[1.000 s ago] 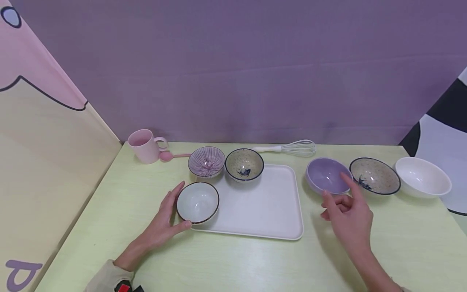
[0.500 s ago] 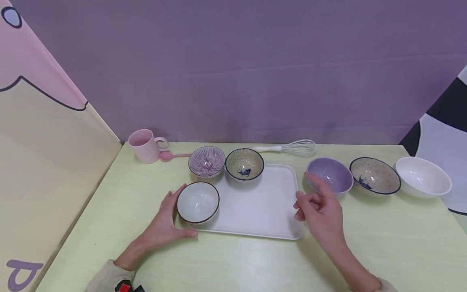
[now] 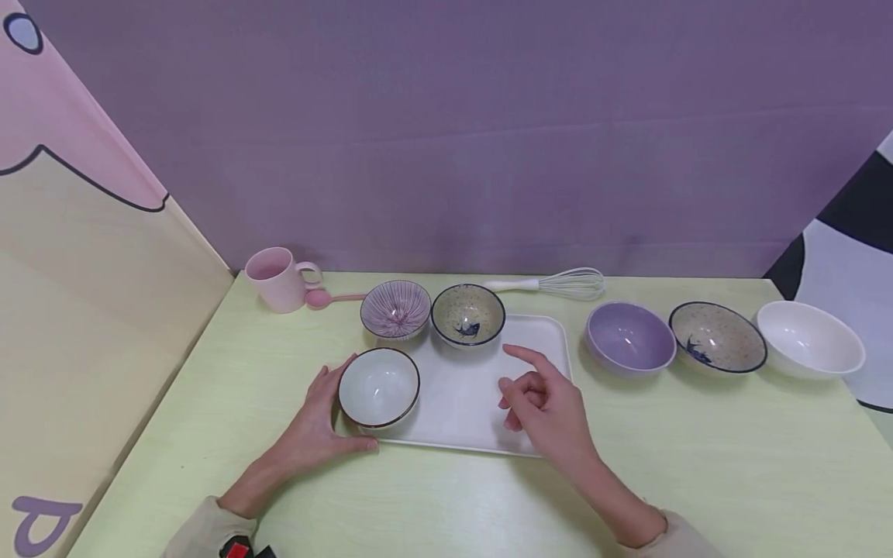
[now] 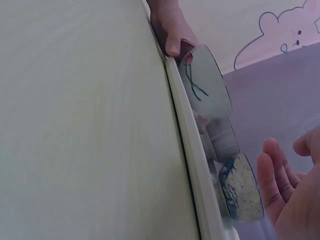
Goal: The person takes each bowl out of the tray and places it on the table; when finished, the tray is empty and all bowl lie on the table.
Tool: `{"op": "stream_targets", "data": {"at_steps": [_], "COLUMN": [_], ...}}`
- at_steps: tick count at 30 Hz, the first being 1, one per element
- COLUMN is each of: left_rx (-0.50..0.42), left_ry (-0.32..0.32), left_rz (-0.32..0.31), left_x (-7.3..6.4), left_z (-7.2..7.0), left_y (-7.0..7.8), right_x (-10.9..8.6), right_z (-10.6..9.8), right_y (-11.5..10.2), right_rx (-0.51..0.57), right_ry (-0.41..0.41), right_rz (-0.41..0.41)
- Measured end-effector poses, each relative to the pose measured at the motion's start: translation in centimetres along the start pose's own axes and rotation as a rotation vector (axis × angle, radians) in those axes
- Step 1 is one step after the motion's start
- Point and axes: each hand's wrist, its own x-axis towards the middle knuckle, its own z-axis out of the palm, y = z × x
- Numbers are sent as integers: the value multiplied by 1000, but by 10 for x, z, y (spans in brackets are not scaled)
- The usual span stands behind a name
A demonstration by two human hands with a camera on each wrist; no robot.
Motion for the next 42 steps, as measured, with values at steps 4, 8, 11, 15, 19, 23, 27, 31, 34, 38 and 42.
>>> {"op": "stream_targets", "data": {"at_steps": [4, 8, 11, 15, 19, 23, 27, 31, 34, 38, 42], "left_rx": [2, 7, 5, 5, 8, 8, 14, 21, 18, 13, 11], "left_ry": [-2, -5, -6, -9, -13, -13, -16, -14, -16, -20, -20], "left_rz": [-8, -14, -18, -29, -32, -33, -40, -39, -52, -73, -75], "left_x": [0, 0, 0, 0, 0, 1, 1, 1, 1, 0, 0], "left_z": [0, 0, 0, -1, -1, 0, 0, 0, 0, 1, 0], "left_y": [0, 0, 1, 2, 1, 1, 1, 1, 0, 1, 1], "right_x": [2, 4, 5, 10, 14, 16, 17, 19, 20, 21, 22], "right_z": [17, 30, 38, 49, 59, 68, 76, 81, 86, 91, 94], "right_y": [0, 0, -1, -3, -4, -1, 1, 0, 0, 1, 0], "right_rx": [27, 45, 47, 27, -8, -17, -1, 26, 45, 53, 33], "right_ry": [-52, -92, -122, -174, -261, -320, -345, -365, -384, -392, -377], "right_rz": [6, 5, 15, 51, 73, 59, 56, 42, 29, 54, 75]}}
